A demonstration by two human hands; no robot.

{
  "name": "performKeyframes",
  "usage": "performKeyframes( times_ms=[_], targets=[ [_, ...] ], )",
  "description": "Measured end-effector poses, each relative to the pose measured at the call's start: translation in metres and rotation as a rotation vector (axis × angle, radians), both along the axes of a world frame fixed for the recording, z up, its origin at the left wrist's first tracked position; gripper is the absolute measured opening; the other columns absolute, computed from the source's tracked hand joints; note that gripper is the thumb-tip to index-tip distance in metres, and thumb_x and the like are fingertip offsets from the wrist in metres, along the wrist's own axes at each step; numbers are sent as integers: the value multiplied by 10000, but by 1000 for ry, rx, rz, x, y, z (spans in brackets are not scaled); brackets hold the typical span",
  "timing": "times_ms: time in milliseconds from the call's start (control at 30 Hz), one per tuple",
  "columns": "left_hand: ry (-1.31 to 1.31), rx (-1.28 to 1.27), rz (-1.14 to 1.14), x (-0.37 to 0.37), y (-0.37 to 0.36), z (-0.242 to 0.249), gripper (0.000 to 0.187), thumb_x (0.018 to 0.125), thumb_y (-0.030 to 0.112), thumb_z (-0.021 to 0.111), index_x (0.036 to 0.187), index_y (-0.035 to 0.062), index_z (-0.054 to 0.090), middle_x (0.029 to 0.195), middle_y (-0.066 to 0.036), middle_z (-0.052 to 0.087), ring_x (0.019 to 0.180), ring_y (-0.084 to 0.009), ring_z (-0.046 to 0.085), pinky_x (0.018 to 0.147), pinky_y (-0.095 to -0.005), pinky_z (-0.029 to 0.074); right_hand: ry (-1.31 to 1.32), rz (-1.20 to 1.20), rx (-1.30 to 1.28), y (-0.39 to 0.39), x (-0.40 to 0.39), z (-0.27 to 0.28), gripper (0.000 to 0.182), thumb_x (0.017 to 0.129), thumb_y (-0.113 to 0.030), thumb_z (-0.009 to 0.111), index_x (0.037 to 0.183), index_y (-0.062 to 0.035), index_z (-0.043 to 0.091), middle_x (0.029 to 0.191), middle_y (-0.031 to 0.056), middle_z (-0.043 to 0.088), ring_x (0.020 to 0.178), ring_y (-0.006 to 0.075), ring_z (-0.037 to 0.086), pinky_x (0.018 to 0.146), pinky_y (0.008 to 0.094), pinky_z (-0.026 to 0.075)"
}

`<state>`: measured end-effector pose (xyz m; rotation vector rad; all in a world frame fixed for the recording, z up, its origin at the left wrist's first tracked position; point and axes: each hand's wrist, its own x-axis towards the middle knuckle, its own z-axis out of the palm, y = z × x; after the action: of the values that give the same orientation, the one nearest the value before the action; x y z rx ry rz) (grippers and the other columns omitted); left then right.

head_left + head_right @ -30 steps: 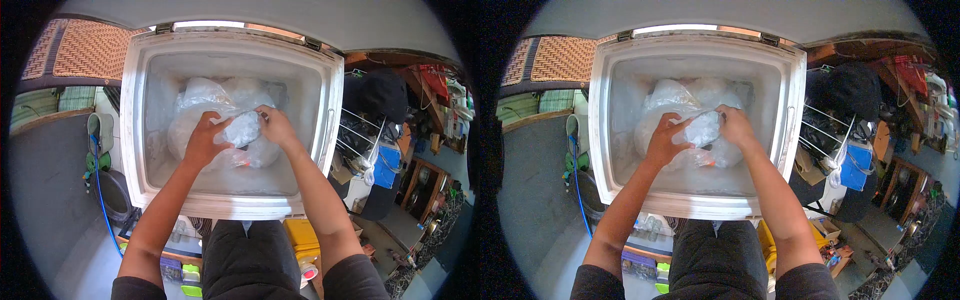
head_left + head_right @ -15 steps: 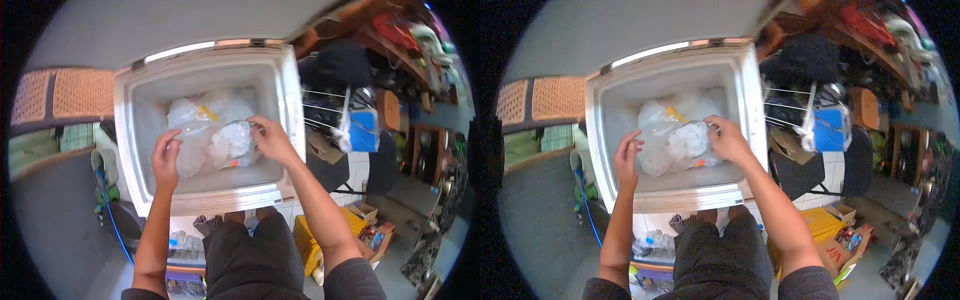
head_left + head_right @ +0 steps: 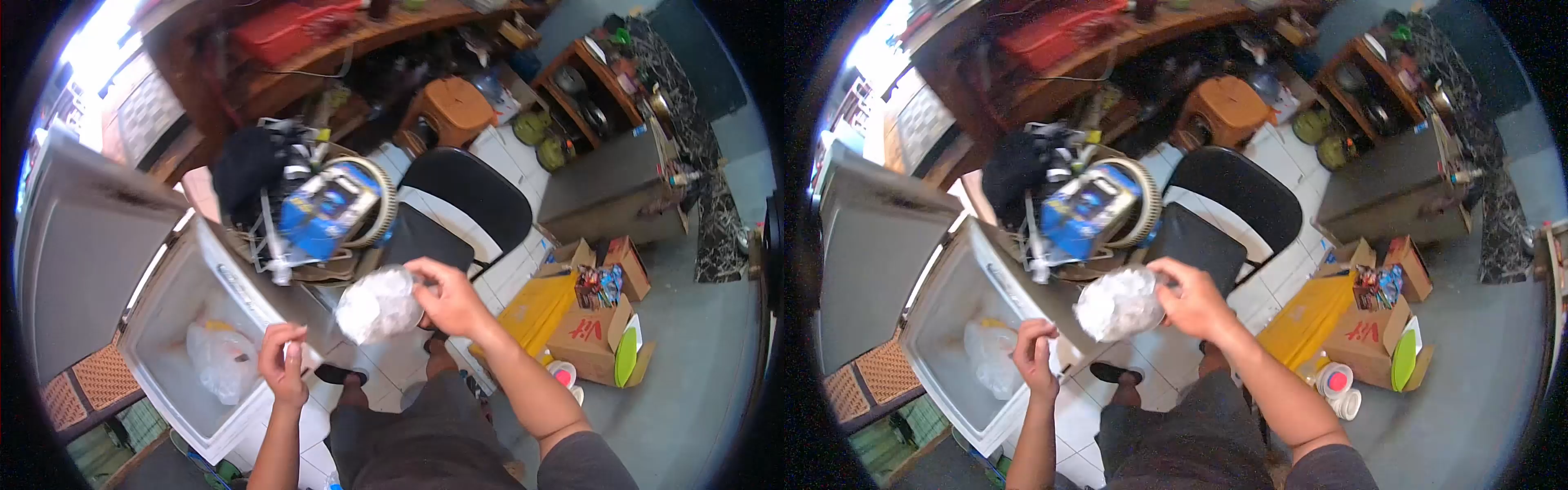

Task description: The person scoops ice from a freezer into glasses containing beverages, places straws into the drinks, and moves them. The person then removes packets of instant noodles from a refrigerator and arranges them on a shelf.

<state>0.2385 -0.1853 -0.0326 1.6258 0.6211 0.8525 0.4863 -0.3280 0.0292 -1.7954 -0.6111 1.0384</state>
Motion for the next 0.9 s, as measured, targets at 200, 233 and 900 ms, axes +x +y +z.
performKeyframes(
  times_ms=[200,233,900],
  targets=[
    [35,-21,-193,173,-82,7,223,989,160,523,1022,-31,635,1009,-97,558,875,-156,536,805,-292,441,26,-240,43,-133,152,-2,286,927,-30,539,1205,21,579,956,91,623,669,141,666,539,277,556],
    [43,-23,-196,200,-99,7,223,989,160,523,1022,-31,635,1009,-97,558,875,-156,536,805,-292,441,34,-243,41,-153,175,-3,286,927,-30,539,1205,21,579,956,91,623,669,141,666,539,277,556],
    [104,-230,-288,561,-199,-20,184,1006,141,540,1079,18,655,1018,-35,624,877,-98,561,783,-244,435,152,-574,170,-329,484,-27,339,922,-14,512,1256,41,494,1050,162,586,653,231,680,529,320,595]
  ],
)
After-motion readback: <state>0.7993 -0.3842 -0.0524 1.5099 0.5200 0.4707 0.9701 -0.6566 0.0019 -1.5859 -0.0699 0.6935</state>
